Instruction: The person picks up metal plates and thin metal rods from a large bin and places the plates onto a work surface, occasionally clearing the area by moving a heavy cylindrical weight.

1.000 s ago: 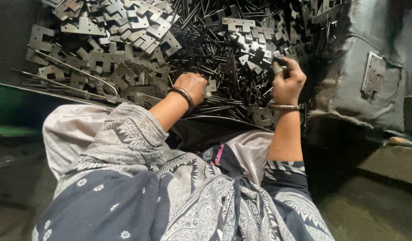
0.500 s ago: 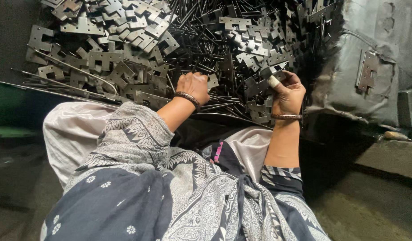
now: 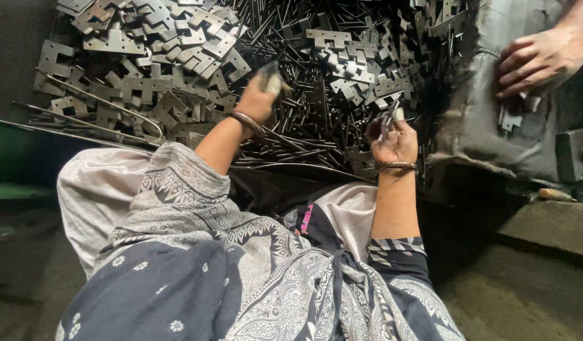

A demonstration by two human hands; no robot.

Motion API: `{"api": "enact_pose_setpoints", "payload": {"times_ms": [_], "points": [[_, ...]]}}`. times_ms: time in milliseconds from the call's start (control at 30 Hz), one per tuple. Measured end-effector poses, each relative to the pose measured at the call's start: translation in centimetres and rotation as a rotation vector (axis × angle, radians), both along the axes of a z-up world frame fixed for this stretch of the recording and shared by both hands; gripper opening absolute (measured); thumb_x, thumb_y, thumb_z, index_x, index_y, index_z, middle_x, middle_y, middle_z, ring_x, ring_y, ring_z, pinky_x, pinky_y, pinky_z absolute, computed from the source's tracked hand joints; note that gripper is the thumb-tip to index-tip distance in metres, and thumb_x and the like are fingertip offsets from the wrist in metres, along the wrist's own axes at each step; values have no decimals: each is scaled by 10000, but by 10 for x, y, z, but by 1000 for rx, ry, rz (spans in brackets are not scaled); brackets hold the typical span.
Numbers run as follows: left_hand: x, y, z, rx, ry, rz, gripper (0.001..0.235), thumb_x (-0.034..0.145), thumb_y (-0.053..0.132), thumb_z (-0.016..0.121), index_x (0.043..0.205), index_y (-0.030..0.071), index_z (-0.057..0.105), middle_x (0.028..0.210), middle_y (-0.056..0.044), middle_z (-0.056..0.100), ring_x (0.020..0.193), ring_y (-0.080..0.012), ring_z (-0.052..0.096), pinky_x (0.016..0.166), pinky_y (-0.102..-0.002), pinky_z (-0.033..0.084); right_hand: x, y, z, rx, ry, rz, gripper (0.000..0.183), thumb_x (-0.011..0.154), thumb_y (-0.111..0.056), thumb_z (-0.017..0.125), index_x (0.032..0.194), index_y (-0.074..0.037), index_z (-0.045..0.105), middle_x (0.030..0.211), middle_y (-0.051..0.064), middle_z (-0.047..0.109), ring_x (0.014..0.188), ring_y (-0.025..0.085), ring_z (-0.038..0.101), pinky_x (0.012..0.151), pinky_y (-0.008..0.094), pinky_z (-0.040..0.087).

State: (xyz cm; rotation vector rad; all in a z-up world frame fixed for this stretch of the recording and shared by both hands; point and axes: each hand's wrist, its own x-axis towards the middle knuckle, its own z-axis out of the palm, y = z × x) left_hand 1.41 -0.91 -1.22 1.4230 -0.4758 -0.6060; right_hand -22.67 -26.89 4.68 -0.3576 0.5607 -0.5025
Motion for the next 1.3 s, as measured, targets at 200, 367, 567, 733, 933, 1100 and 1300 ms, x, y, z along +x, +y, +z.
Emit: {"api": "enact_pose_setpoints", "payload": {"times_ms": [200, 367, 567, 733, 933, 1100, 1300], "points": [[-23, 14, 30, -559, 906, 198, 148, 1071, 155, 624, 1159, 37, 642, 976, -77, 705, 802, -206, 708, 718, -410, 595, 19, 85, 54, -782, 48, 167, 603, 884, 132, 648, 1464, 6, 541, 1308, 154, 708, 1121, 230, 736, 972, 362, 622], [-94, -9, 24, -892, 1161, -33, 515, 992, 451, 405, 1271, 64, 600, 1119, -151, 745, 1001, -298, 705, 994, -492, 547, 37, 163, 64, -1653, 281, 434, 683, 955, 63, 635, 1601, -46, 439, 1312, 189, 686, 993, 212, 659, 849, 334, 510], [-101, -1, 53, -212, 661, -80, 565, 937, 488, 592, 1412, 214, 459, 1349, -110, 594, 1224, -210, 572, 964, -463, 503, 39, 146, 48, -1508, 211, 374, 511, 942, 106, 627, 1446, 30, 586, 1303, 227, 677, 1121, 301, 693, 923, 356, 593], [-14, 77, 56, 956, -980, -347, 651, 757, 305, 801, 1353, 152, 589, 1286, -122, 611, 1206, -343, 564, 965, -478, 487, 1, 24, 66, -731, 140, 89, 391, 887, 110, 624, 1272, 52, 650, 1185, 196, 716, 1026, 294, 754, 865, 448, 675], [34, 130, 1, 760, -1022, -319, 573, 833, 72, 658, 1388, 214, 647, 1150, -109, 669, 1139, -337, 593, 950, -454, 509, -76, -176, 80, -2116, 928, -540, 532, 935, 184, 528, 1466, 152, 540, 1292, 269, 705, 1170, 399, 694, 1051, 457, 557], [45, 129, -5, 862, -1057, -302, 452, 817, 85, 672, 1256, 191, 705, 1255, -20, 704, 1215, -288, 608, 1047, -445, 494, -78, -173, 91, -2279, 1634, -185, 577, 888, 138, 512, 1465, 143, 538, 1157, 333, 664, 1058, 488, 638, 950, 515, 504], [12, 99, 35, 428, -848, -82, 279, 849, 284, 800, 1046, 89, 765, 1161, -67, 710, 1139, -321, 582, 1010, -428, 485, 36, -33, 41, -2338, 803, 62, 281, 994, -110, 780, 1245, -6, 709, 1229, 225, 668, 1100, 382, 663, 964, 455, 544]]}}
